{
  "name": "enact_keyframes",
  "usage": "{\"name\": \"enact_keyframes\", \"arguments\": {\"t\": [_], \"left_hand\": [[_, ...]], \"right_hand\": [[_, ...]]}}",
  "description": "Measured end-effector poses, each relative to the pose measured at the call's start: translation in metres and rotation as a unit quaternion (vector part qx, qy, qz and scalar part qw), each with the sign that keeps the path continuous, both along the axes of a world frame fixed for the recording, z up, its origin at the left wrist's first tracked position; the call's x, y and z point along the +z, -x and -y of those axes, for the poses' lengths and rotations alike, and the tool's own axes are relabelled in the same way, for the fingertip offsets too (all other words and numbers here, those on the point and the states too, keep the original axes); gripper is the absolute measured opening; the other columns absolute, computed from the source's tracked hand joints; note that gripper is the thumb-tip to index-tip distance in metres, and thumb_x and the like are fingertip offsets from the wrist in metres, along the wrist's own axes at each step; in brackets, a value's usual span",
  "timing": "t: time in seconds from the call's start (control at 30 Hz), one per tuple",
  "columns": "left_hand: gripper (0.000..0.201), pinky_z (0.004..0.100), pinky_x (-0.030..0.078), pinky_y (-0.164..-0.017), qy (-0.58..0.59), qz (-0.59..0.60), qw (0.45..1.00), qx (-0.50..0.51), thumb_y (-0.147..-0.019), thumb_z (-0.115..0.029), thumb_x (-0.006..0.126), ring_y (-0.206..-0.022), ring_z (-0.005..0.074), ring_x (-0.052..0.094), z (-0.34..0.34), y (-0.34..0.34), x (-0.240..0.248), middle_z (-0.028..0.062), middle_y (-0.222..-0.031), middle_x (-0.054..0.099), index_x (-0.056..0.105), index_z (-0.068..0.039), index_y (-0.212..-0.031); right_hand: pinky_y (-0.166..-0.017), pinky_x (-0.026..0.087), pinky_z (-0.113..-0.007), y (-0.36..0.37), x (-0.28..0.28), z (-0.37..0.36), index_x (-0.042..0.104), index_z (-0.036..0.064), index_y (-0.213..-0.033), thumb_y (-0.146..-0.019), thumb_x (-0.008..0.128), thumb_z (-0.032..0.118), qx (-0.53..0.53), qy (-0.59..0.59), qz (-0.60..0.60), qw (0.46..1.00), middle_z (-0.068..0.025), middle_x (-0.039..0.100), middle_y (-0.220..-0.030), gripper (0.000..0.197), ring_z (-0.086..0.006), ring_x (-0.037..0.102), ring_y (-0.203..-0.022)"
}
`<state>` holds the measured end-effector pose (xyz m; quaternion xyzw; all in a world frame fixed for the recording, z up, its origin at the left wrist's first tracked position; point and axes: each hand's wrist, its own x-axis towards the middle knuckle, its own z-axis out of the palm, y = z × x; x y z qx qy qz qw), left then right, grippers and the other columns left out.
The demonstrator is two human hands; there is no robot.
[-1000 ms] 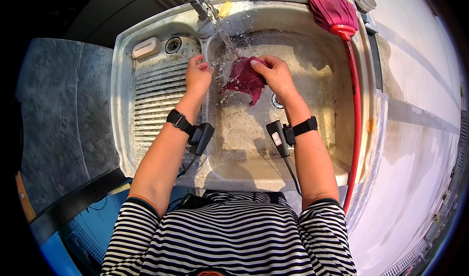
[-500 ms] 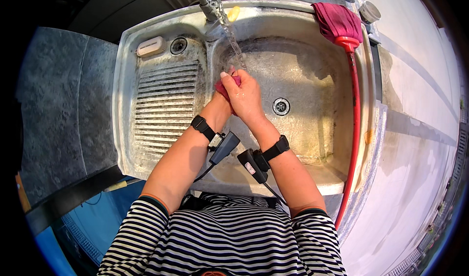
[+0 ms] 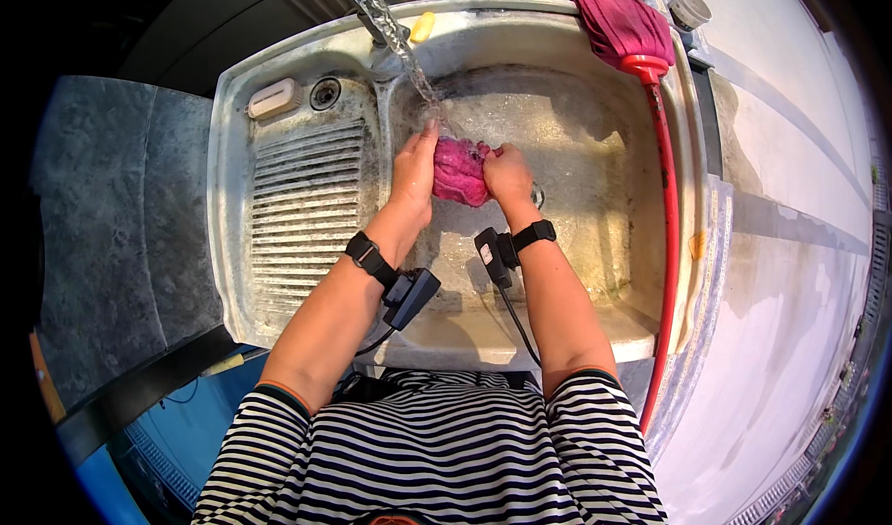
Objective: The person washes a pink cloth in a double-basin sink using running water and soap, wrings the cloth out by hand, and then wipes a red squeegee tool with the damp cloth.
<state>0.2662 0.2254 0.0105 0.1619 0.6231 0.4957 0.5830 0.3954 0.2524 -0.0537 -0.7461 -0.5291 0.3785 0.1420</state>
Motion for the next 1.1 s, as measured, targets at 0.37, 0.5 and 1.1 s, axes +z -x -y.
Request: {"name": "enact_keyframes", "arguments": {"t": [0.37,0.5,1.1], "left_hand": [[0.048,0.0278,0.05,-0.079,-0.096,-0.116,0.981,-0.123,-0.084,0.004,0.048,-0.096,0.0182,0.059,-0.003,0.006,0.009,0.0121,-0.109,0.058,0.043,-0.006,-0.13],[0.047,0.031,0.052,-0.075,-0.05,-0.118,0.988,-0.091,-0.083,0.0,0.051,-0.09,0.0197,0.06,0.003,0.014,0.012,0.0126,-0.104,0.058,0.043,-0.003,-0.128],[0.024,0.0288,0.046,-0.065,-0.04,-0.002,0.999,-0.02,-0.091,-0.029,0.058,-0.077,0.0129,0.058,-0.007,0.041,-0.005,0.002,-0.086,0.061,0.057,-0.006,-0.1]], "right_hand": [[-0.068,0.048,-0.026,0.011,0.05,-0.005,0.058,-0.0035,-0.11,-0.085,0.062,0.019,0.067,-0.017,-0.419,0.905,-0.0088,0.064,-0.09,0.034,-0.014,0.058,-0.076],[-0.061,0.046,-0.023,0.009,0.042,-0.005,0.059,-0.0011,-0.104,-0.087,0.06,0.014,-0.015,-0.05,-0.453,0.89,-0.0064,0.064,-0.083,0.023,-0.0108,0.057,-0.07],[-0.064,0.049,-0.027,0.002,0.046,-0.001,0.056,-0.0012,-0.098,-0.076,0.068,0.013,0.065,-0.055,-0.348,0.934,-0.0078,0.063,-0.082,0.028,-0.014,0.06,-0.072]]}}
